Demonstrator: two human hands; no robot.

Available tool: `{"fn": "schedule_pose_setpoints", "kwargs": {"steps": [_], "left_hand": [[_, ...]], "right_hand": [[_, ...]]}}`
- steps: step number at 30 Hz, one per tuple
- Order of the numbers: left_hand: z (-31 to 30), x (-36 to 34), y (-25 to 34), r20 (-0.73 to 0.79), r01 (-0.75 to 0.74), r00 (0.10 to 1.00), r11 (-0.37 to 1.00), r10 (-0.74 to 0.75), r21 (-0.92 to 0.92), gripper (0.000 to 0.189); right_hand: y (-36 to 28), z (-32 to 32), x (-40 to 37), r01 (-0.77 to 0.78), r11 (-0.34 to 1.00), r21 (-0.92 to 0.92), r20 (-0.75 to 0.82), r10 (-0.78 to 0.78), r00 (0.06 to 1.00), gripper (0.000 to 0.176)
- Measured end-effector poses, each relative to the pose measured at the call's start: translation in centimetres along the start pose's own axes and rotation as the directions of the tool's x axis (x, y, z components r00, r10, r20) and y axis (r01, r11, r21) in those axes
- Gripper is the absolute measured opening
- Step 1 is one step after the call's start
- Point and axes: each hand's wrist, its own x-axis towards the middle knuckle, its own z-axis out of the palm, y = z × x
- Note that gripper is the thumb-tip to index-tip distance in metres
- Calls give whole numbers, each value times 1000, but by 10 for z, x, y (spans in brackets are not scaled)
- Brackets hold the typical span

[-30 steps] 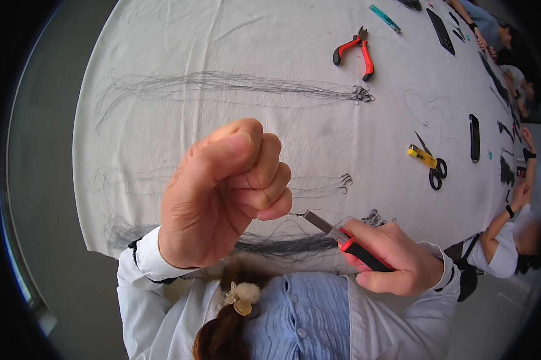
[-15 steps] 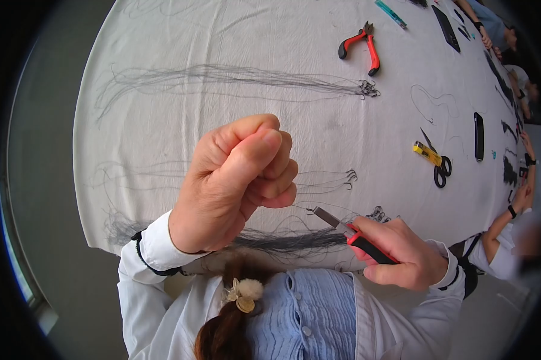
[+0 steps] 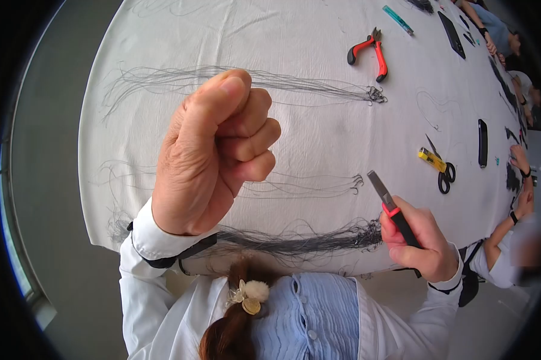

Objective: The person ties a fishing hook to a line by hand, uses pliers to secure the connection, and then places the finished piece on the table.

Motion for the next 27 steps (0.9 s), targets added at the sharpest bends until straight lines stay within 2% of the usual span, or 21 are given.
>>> {"fn": "schedule_pose_setpoints", "kwargs": {"steps": [1,3,5,7,9,11,12,13,14,17,19,23,25,27], "left_hand": [[-1,-1,0,-5,-12,1000,1000,12,6,29],[2,-2,-3,-21,56,998,985,-61,-165,30],[1,-2,-2,-26,69,997,971,-77,-231,30],[2,-2,-2,-22,104,993,932,-119,-347,29],[0,-2,-1,-5,107,993,919,-118,-379,29],[-1,-3,-1,16,120,992,904,-124,-410,29],[0,-4,0,14,125,991,896,-131,-427,29],[1,-4,0,11,130,990,887,-139,-443,29],[2,-6,0,15,132,990,887,-140,-443,29],[5,-9,1,39,137,990,868,-134,-477,29],[8,-12,1,46,141,990,858,-136,-494,30],[10,-14,0,40,133,991,852,-131,-506,29],[11,-14,-1,11,133,989,850,-148,-510,29],[11,-14,-1,-5,132,988,862,-154,-489,29]], "right_hand": [[-1,-1,-1,-50,998,48,-90,55,994,25],[-5,1,3,-42,999,-4,-66,42,997,27],[-8,3,6,79,983,-165,-92,-95,991,28],[-14,9,9,85,971,-224,-120,-114,986,25],[-17,11,13,90,956,-280,-148,-136,980,23],[-15,12,15,205,952,-228,-190,-250,949,28],[-16,14,18,203,951,-231,-193,-250,949,28],[-17,17,23,283,958,55,-239,-262,935,28],[-19,19,29,352,875,333,-287,-261,922,29],[-28,21,44,347,847,404,-263,-255,930,30],[-36,22,51,255,864,435,-196,-186,963,28],[-35,38,68,306,839,450,-153,-266,952,25],[-35,43,72,372,845,384,-169,-331,928,24],[-37,45,73,359,830,426,-166,-318,933,23]]}}
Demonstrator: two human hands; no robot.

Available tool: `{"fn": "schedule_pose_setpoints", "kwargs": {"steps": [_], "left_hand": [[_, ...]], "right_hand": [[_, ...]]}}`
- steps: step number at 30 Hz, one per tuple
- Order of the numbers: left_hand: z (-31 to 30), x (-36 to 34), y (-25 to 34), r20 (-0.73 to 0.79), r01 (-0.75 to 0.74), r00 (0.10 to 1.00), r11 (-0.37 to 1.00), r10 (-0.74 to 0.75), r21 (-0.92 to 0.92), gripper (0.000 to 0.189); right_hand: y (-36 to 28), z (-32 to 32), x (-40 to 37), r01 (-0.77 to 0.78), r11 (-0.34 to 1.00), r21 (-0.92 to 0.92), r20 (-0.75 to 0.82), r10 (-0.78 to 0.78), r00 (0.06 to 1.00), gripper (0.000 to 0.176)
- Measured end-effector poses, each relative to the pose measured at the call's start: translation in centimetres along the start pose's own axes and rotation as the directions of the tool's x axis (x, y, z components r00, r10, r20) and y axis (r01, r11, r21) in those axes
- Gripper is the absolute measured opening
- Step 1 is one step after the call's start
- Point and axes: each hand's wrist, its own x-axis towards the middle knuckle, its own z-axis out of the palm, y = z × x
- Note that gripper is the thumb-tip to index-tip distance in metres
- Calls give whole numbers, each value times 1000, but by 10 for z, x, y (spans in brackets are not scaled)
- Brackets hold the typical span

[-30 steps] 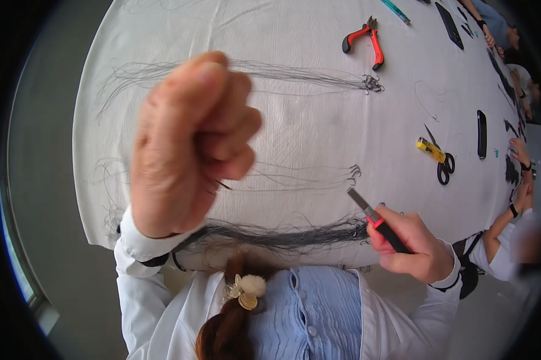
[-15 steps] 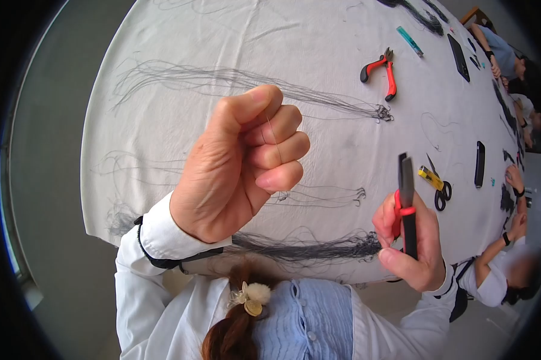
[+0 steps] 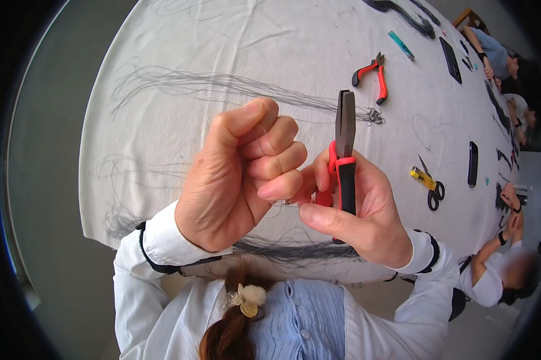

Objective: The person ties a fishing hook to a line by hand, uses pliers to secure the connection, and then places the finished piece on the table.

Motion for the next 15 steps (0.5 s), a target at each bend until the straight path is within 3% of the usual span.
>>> {"fn": "schedule_pose_setpoints", "kwargs": {"steps": [2,6,11,14,15], "left_hand": [[-1,1,-2,-20,0,1000,1000,0,21,29],[-1,4,-4,-21,-5,1000,1000,5,22,32],[0,5,-4,-39,-6,999,1000,6,12,35],[-2,8,-4,-45,-59,997,994,63,89,34],[-4,8,-4,-40,-115,991,968,127,224,33]], "right_hand": [[-2,-1,0,-43,997,57,21,42,999,22],[-9,4,4,-73,997,-12,-34,72,997,22],[1,3,4,13,999,47,-27,-12,1000,23],[-7,0,1,-32,999,39,-34,33,999,25],[-8,-1,0,-32,999,38,-34,33,999,25]]}}
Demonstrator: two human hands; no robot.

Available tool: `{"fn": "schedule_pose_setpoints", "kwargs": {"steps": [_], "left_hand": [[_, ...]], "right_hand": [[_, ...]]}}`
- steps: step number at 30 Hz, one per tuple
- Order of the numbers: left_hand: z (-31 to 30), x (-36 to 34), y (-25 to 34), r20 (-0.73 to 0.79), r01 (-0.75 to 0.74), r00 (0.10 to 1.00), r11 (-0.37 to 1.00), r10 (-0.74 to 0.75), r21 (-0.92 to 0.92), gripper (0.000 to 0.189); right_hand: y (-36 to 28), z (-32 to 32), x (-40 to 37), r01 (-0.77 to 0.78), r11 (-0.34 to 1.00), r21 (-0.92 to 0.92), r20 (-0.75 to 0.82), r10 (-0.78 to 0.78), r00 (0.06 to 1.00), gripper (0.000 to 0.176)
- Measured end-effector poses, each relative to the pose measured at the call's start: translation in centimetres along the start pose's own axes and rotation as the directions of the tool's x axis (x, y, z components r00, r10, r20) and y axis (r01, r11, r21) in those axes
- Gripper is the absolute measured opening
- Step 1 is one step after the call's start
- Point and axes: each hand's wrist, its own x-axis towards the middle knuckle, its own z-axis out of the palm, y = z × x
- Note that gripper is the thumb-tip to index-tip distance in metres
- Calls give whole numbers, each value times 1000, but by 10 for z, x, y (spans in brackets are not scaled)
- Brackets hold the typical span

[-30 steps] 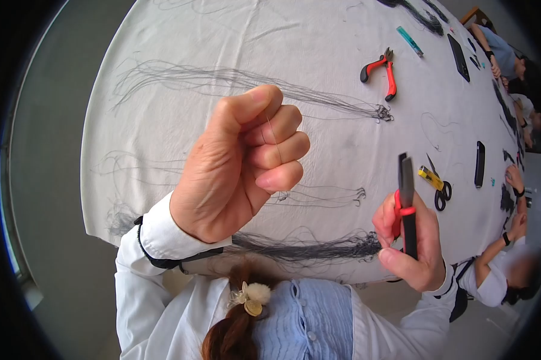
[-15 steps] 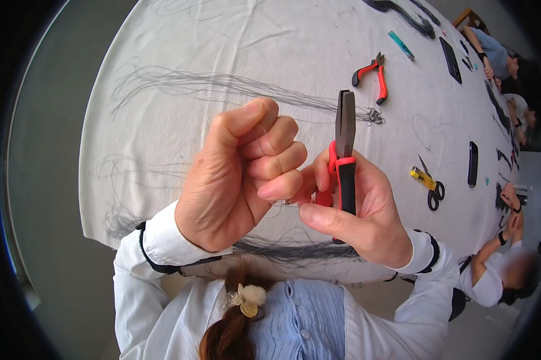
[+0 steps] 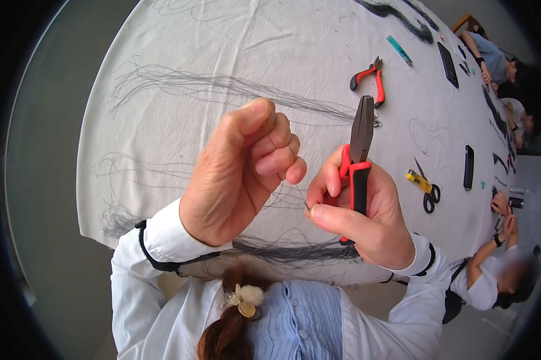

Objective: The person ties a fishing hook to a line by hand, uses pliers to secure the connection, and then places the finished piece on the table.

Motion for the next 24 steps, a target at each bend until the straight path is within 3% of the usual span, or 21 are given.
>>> {"fn": "schedule_pose_setpoints", "kwargs": {"steps": [1,2,4,5,7,9,12,16,19,20,22,24], "left_hand": [[-1,1,1,1,-63,998,989,63,134,32],[-1,0,1,5,-64,998,989,63,134,32],[-2,0,4,-7,-83,995,880,98,467,32],[-1,-1,7,-3,-83,995,881,95,466,32],[2,-2,15,105,-144,990,649,98,747,35],[-2,-1,19,172,-199,979,662,107,722,34],[5,-2,25,204,-308,942,440,268,844,25],[10,-8,35,188,-325,900,319,393,890,26],[5,-11,53,256,-330,876,120,408,936,26],[3,-9,52,257,-331,877,121,407,936,26],[-3,-5,49,435,-341,754,-274,492,899,23],[-2,-8,47,437,-344,776,-277,454,897,22]], "right_hand": [[-1,-2,0,1,1000,-2,-19,-1,1000,25],[-2,-4,-2,3,1000,-5,-39,-3,999,26],[-1,-11,-4,34,999,-1,-34,-34,999,25],[-2,-14,-5,61,998,6,-25,-61,998,23],[-6,-16,-8,79,997,-2,-46,-79,996,24],[-13,-18,-10,-5,997,-81,-102,-3,995,28],[-20,-23,-13,-71,993,-92,-113,60,992,28],[-21,-28,-16,-148,988,-46,-112,142,983,28],[-17,-29,-14,-157,988,-8,-97,155,983,28],[-16,-30,-14,-179,984,23,-76,180,981,28],[-13,-31,-15,-201,978,53,-57,204,977,28],[-10,-33,-16,-207,968,144,18,207,978,21]]}}
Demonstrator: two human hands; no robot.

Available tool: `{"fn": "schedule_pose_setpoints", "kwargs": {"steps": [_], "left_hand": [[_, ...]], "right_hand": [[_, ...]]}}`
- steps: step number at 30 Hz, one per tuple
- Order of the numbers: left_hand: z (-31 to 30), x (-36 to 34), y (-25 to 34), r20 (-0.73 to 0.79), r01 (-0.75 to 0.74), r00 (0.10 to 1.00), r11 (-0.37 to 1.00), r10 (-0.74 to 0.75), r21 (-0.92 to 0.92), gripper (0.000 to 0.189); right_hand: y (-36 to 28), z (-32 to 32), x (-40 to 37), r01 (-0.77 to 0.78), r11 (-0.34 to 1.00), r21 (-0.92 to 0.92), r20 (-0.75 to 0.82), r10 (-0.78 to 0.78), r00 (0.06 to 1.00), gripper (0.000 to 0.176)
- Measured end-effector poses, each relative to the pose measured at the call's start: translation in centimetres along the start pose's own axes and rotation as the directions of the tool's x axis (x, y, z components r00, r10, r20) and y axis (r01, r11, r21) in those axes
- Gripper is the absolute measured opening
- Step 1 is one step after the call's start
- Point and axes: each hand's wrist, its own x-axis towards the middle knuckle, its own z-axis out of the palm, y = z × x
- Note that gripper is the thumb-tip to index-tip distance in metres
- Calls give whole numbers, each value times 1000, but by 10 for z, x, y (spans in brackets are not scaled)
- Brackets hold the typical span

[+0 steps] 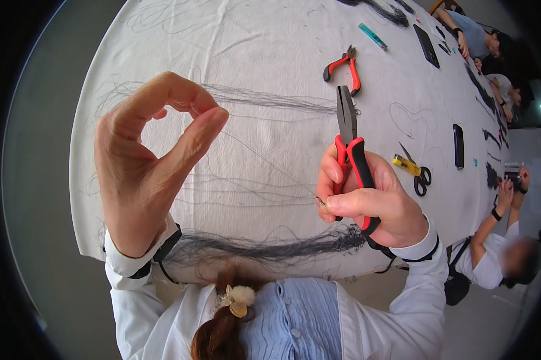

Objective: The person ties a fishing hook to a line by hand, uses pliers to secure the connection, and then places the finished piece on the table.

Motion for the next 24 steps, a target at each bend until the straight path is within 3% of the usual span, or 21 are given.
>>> {"fn": "schedule_pose_setpoints", "kwargs": {"steps": [3,6,7,9,15,24], "left_hand": [[0,-2,11,81,-9,997,1000,8,5,16],[12,-4,18,248,85,969,937,2,-338,16],[16,-3,18,282,-19,951,934,128,-356,18],[23,-6,18,326,-24,933,928,154,-372,20],[31,-13,19,432,63,892,911,132,-407,17],[33,-17,17,464,123,880,893,104,-434,14]], "right_hand": [[1,1,0,-25,999,47,-1,25,1000,22],[-1,2,1,-87,993,73,17,86,996,22],[-1,3,2,-88,994,72,17,87,996,22],[-1,3,4,-109,990,86,37,106,994,23],[2,6,5,-152,981,123,29,149,988,25],[7,5,7,-178,971,159,55,171,984,27]]}}
